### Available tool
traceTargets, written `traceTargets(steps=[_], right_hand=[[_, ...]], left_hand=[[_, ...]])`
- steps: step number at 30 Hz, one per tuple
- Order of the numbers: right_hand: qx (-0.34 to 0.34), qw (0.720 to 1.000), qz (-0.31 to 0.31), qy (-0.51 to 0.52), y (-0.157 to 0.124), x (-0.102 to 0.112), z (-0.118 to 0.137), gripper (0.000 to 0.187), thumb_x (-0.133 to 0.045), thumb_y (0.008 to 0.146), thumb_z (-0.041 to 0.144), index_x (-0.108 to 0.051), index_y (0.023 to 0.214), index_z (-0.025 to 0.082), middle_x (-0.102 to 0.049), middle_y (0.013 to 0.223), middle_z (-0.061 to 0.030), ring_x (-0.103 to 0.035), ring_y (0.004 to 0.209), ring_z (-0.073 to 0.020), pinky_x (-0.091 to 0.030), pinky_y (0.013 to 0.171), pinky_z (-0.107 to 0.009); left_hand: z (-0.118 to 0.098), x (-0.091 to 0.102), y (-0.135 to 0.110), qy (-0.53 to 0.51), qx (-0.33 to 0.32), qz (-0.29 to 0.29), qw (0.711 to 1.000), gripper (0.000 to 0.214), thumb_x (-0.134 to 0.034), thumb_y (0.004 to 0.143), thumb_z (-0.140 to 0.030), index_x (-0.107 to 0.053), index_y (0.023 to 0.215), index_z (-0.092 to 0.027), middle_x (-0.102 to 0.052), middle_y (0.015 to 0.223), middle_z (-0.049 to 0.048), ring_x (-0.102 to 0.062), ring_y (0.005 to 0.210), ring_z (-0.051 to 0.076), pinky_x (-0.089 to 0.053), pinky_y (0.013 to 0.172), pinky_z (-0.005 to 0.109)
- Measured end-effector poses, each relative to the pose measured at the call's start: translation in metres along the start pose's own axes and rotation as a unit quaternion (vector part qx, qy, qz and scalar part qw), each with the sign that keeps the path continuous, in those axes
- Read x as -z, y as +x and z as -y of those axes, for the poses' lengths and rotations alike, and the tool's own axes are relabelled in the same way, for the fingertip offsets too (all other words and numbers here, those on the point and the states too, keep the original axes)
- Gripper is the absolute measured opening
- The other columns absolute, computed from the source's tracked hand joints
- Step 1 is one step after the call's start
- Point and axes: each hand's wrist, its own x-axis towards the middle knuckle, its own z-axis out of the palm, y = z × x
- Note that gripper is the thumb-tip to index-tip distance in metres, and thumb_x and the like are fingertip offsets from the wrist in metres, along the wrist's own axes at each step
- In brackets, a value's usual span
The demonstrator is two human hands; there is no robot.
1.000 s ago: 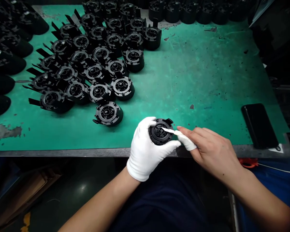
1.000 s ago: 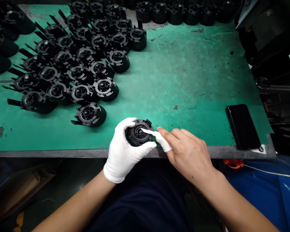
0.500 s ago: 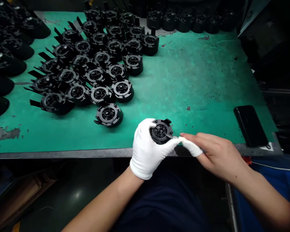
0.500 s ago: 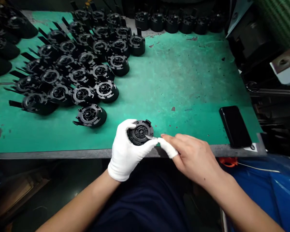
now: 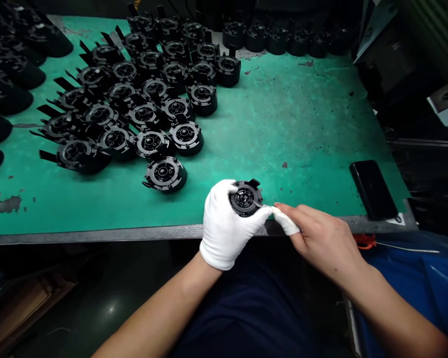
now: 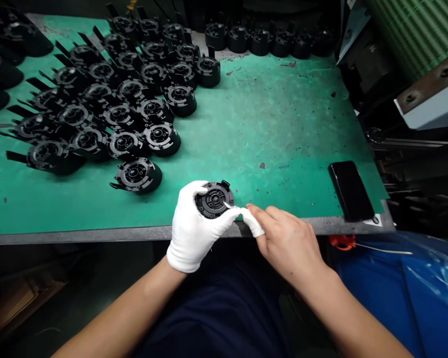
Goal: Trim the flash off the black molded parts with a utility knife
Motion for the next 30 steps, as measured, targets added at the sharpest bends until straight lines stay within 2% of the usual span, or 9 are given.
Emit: traceTargets(steps=[3, 6, 9, 14, 18, 24, 30], right_hand=[[-0.019, 1.0, -0.011, -0.014, 0.001, -0.002, 0.006, 0.037, -0.051, 0.099, 0.027, -0.066, 0.132, 0.027, -0.068, 0.081, -0.0021, -0.066, 0.077, -0.0198, -0.041, 0.06, -0.03], [-0.01, 0.998, -0.012, 0.066, 0.002, 0.001, 0.002, 0.036, -0.048, 0.101, 0.025, -0.066, 0.132, 0.024, -0.073, 0.093, -0.005, -0.07, 0.083, -0.0192, -0.049, 0.07, -0.029], [0.018, 0.995, -0.005, 0.101, 0.007, 0.007, -0.015, 0.034, -0.047, 0.102, 0.027, -0.067, 0.13, 0.025, -0.075, 0.106, -0.0058, -0.071, 0.091, -0.0193, -0.052, 0.077, -0.029], [0.114, 0.988, 0.076, 0.069, 0.031, 0.013, -0.045, 0.035, -0.048, 0.101, 0.029, -0.066, 0.132, 0.029, -0.073, 0.094, -0.003, -0.069, 0.083, -0.0176, -0.048, 0.069, -0.028], [0.189, 0.975, 0.106, 0.048, 0.049, 0.013, -0.055, 0.039, -0.049, 0.099, 0.027, -0.063, 0.135, 0.029, -0.069, 0.091, -0.0021, -0.066, 0.078, -0.0169, -0.043, 0.062, -0.027], [0.222, 0.97, 0.075, 0.071, 0.057, 0.01, -0.059, 0.041, -0.05, 0.097, 0.023, -0.062, 0.135, 0.027, -0.066, 0.087, -0.002, -0.063, 0.074, -0.0159, -0.042, 0.064, -0.027], [0.226, 0.97, 0.064, 0.055, 0.062, 0.006, -0.048, 0.039, -0.048, 0.095, 0.022, -0.066, 0.13, 0.026, -0.068, 0.085, -0.002, -0.064, 0.074, -0.0159, -0.039, 0.06, -0.028]], left_hand=[[-0.002, -0.001, -0.001, -0.001, 0.007, -0.009, 1.0, 0.063, -0.084, 0.07, -0.055, -0.053, 0.112, -0.021, -0.062, 0.113, 0.0083, -0.066, 0.106, 0.025, -0.053, 0.096, 0.041], [-0.003, 0.004, 0.002, -0.004, -0.001, 0.009, 1.0, 0.064, -0.084, 0.069, -0.057, -0.054, 0.112, -0.02, -0.064, 0.114, 0.0093, -0.066, 0.107, 0.026, -0.053, 0.097, 0.042], [0.001, 0.015, 0.01, -0.016, -0.022, 0.083, 0.996, 0.067, -0.085, 0.068, -0.059, -0.055, 0.115, -0.022, -0.067, 0.115, 0.009, -0.068, 0.107, 0.027, -0.055, 0.097, 0.043], [0.014, 0.042, 0.037, 0.006, -0.013, 0.209, 0.978, 0.088, -0.089, 0.061, -0.058, -0.051, 0.134, -0.024, -0.064, 0.133, 0.0078, -0.063, 0.123, 0.029, -0.049, 0.111, 0.043], [0.023, 0.054, 0.057, -0.002, -0.019, 0.301, 0.953, 0.088, -0.086, 0.065, -0.058, -0.049, 0.139, -0.028, -0.059, 0.144, 0.0028, -0.059, 0.131, 0.025, -0.047, 0.114, 0.038], [0.029, 0.054, 0.064, -0.031, -0.019, 0.326, 0.945, 0.092, -0.085, 0.067, -0.057, -0.045, 0.144, -0.029, -0.054, 0.149, 0.0045, -0.054, 0.137, 0.027, -0.045, 0.117, 0.041], [0.031, 0.051, 0.063, -0.038, -0.01, 0.328, 0.944, 0.092, -0.088, 0.065, -0.054, -0.046, 0.144, -0.03, -0.054, 0.149, 0.0054, -0.053, 0.138, 0.029, -0.044, 0.118, 0.043]])
